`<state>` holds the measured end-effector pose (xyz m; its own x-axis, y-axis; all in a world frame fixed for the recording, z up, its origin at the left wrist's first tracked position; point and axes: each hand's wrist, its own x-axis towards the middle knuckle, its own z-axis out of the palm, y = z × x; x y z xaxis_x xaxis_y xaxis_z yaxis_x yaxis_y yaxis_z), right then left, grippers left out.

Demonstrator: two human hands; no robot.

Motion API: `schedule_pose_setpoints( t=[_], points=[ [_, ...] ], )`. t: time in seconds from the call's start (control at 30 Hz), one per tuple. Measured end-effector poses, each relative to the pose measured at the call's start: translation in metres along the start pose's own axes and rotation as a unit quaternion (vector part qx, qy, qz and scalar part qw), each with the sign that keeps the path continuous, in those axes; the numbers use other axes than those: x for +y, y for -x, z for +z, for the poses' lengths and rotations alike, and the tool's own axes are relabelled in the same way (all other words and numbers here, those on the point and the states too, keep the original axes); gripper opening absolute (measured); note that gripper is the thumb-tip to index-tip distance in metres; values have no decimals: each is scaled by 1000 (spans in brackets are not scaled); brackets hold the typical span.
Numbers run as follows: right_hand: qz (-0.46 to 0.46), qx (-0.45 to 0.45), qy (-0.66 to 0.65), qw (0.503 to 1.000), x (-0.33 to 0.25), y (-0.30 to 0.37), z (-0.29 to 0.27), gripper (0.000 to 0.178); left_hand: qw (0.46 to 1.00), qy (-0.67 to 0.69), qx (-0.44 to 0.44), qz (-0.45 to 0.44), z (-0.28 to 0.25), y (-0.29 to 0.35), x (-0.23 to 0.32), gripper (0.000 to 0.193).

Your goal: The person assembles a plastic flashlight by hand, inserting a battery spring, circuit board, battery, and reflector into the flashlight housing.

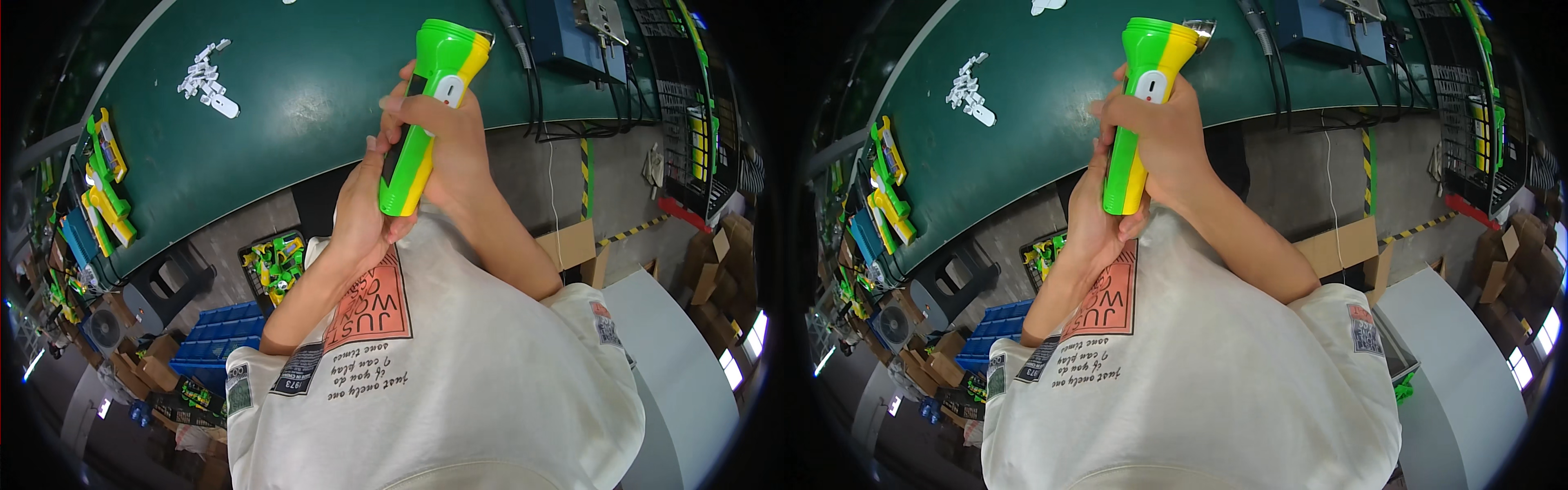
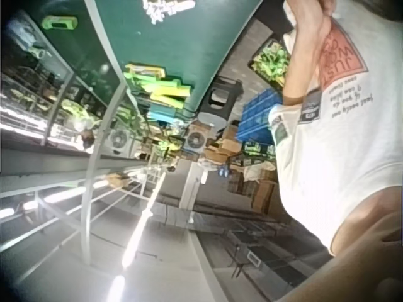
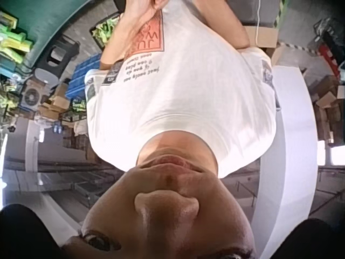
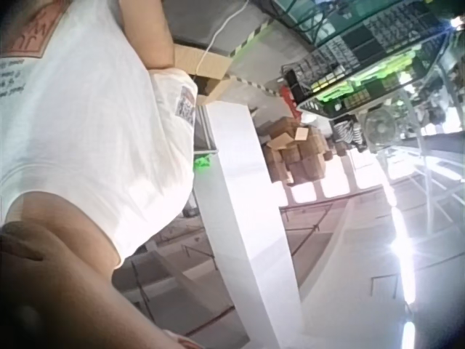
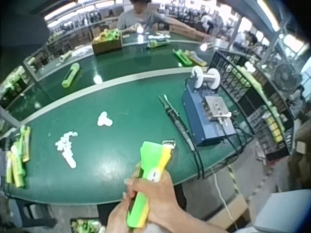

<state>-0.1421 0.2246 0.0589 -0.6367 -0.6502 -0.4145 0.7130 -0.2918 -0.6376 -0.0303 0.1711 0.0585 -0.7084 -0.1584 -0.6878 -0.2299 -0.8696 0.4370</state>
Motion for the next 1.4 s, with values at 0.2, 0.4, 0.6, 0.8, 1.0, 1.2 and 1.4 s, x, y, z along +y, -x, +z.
schedule_pose_setpoints(
  t=[0.2,0.4,0.6,0.8,1.0,1.2,1.4],
  points=[
    [-18,-267,-118,956,1,-20,-11,65,943,211,-219,-132,-18,2,-2,39],
    [88,-503,-206,835,11,-36,-20,79,916,243,-276,-161,-22,3,-13,43],
    [73,-199,-21,977,-5,-18,-7,38,973,-182,-60,130,-23,1,-10,69],
    [81,-242,-99,962,-3,-10,5,56,973,-160,-134,101,-25,8,-1,76],
    [52,-132,-23,990,5,-6,1,61,793,-569,26,214,-41,-4,32,48],
    [84,-140,-45,986,0,-8,-13,62,536,-583,369,487,-102,-9,140,10],
    [117,-126,-72,982,9,3,-6,60,464,-666,364,457,-137,-29,161,12]
  ],
)
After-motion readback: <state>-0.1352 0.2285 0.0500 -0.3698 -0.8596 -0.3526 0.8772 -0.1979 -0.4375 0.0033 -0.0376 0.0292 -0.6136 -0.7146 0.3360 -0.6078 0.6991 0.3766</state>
